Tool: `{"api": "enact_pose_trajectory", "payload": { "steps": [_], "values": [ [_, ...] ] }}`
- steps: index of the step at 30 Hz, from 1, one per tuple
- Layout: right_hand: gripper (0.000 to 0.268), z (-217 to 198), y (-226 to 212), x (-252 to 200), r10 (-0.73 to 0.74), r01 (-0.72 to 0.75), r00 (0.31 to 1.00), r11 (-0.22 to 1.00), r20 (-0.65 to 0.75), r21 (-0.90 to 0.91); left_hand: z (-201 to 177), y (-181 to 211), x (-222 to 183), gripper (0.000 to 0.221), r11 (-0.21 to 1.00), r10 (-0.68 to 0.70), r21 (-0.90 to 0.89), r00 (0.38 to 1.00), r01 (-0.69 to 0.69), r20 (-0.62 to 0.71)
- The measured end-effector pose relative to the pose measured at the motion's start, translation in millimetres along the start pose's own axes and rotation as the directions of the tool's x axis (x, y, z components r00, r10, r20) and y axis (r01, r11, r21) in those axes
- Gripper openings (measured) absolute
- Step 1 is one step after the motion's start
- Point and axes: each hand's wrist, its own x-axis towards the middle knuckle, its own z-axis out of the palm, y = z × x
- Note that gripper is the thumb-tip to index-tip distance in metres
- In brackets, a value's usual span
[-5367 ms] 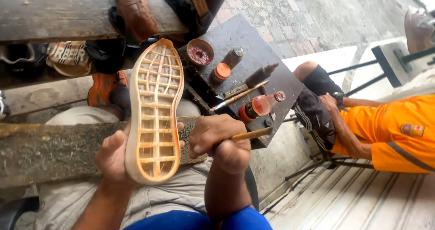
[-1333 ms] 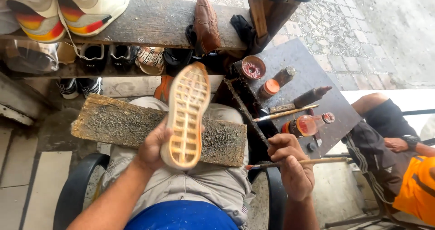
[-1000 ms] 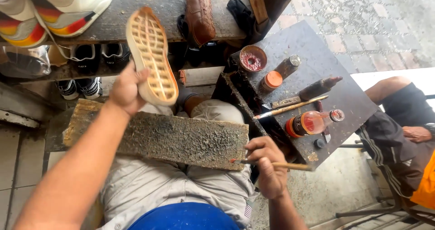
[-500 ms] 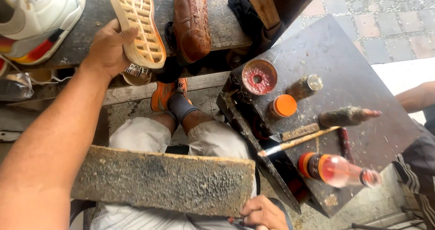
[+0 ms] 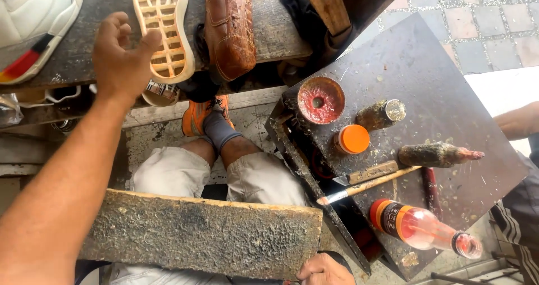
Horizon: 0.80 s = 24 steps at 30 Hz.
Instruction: Applying adhesive to a shoe sole and working on the shoe upper with a hand tool.
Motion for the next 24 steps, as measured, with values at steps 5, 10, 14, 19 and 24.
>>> {"api": "enact_pose_trajectory", "payload": {
  "steps": [5, 10, 14, 19, 24],
  "values": [
    [0.055, -0.6, -9.6, 9.4, -0.801, 0.931, 0.358, 0.346, 0.480, -0.117, -12.9, 27.8, -99.0, 0.048, 0.976, 0.075, 0.179, 0.962, -0.125, 0.264],
    [0.052, 36.1, -10.6, -11.6, -0.913, 0.941, 0.337, 0.336, 0.228, -0.046, -7.7, 73.5, -198.7, 0.072, 0.870, -0.385, 0.491, 0.562, -0.042, 0.732],
    [0.047, 34.1, -5.4, -20.2, -0.907, 0.949, 0.315, 0.300, 0.280, -0.094, -4.2, 58.6, -239.0, 0.065, 0.694, -0.442, 0.627, 0.479, -0.353, 0.758],
    [0.048, 29.8, 3.6, -22.2, -0.935, 0.954, 0.296, 0.300, 0.193, -0.010, -38.3, 76.1, -249.1, 0.076, 0.673, -0.373, 0.642, 0.582, -0.367, 0.723],
    [0.050, 29.9, 3.0, -24.8, -0.940, 0.947, 0.303, 0.315, 0.156, 0.064, -41.4, 57.5, -270.9, 0.075, 0.694, -0.368, 0.661, 0.649, -0.285, 0.666]
  ]
}}
